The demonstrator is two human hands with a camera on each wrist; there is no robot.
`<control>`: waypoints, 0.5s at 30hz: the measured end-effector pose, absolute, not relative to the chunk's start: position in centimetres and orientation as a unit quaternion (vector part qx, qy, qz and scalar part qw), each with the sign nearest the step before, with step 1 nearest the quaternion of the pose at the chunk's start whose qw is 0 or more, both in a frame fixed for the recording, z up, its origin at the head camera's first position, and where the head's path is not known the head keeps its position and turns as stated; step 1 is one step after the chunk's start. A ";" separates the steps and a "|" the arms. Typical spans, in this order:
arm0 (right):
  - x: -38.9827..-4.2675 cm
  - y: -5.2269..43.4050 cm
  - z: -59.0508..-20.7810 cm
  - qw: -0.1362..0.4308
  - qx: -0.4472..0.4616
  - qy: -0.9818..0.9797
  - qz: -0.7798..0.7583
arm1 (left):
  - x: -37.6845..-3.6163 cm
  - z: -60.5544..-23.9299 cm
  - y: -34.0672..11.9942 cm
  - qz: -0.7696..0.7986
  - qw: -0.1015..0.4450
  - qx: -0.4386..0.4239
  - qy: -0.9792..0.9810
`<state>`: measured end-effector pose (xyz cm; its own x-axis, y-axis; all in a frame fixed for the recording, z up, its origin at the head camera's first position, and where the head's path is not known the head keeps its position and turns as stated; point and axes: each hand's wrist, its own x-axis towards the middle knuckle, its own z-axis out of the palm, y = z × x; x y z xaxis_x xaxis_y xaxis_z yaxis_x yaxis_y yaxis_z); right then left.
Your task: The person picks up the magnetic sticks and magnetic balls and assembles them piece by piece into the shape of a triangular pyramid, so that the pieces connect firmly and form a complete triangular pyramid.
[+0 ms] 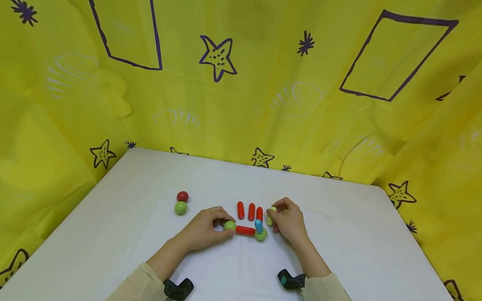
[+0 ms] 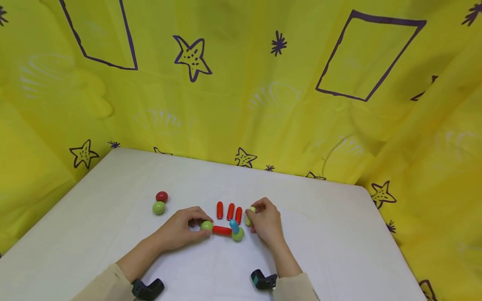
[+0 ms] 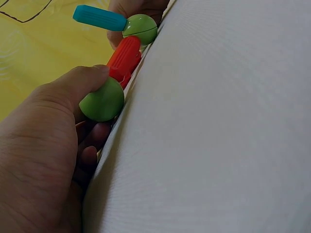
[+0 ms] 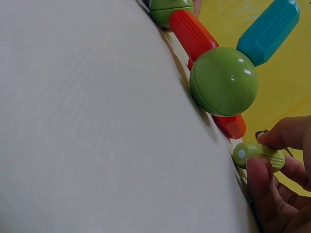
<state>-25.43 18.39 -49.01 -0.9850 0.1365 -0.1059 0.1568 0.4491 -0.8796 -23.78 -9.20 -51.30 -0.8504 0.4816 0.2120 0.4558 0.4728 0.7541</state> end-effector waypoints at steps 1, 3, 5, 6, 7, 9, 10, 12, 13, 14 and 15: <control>-25.5 18.4 -49.0 0.003 0.086 0.848 -0.523 | -23.8 -51.3 -9.2 0.435 0.014 0.274 0.858; -25.6 18.4 -48.9 -0.012 0.088 0.841 -0.534 | -23.8 -51.2 -9.2 0.435 0.013 0.274 0.858; -25.6 18.4 -48.8 -0.025 0.088 0.834 -0.545 | -23.8 -51.1 -9.2 0.435 0.015 0.273 0.858; -25.6 18.4 -48.8 -0.031 0.088 0.831 -0.549 | -23.8 -51.1 -9.2 0.436 0.018 0.271 0.858; -25.6 18.4 -48.7 -0.036 0.087 0.828 -0.552 | -23.8 -51.1 -9.2 0.436 0.020 0.271 0.858; -25.6 18.5 -48.6 -0.045 0.085 0.826 -0.556 | -23.8 -51.1 -9.2 0.438 0.025 0.269 0.857; -25.5 18.5 -48.5 -0.048 0.082 0.825 -0.556 | -23.8 -51.1 -9.2 0.439 0.027 0.268 0.857; -25.5 18.4 -48.5 -0.050 0.080 0.824 -0.558 | -23.8 -51.1 -9.2 0.439 0.028 0.266 0.858; -25.4 18.4 -48.4 -0.050 0.079 0.822 -0.561 | -23.8 -51.1 -9.2 0.439 0.027 0.266 0.858; -25.4 18.4 -48.4 -0.051 0.076 0.821 -0.563 | -23.8 -51.2 -9.2 0.438 0.026 0.266 0.858; -25.4 18.3 -48.3 -0.051 0.072 0.821 -0.564 | -23.8 -51.2 -9.2 0.437 0.024 0.266 0.859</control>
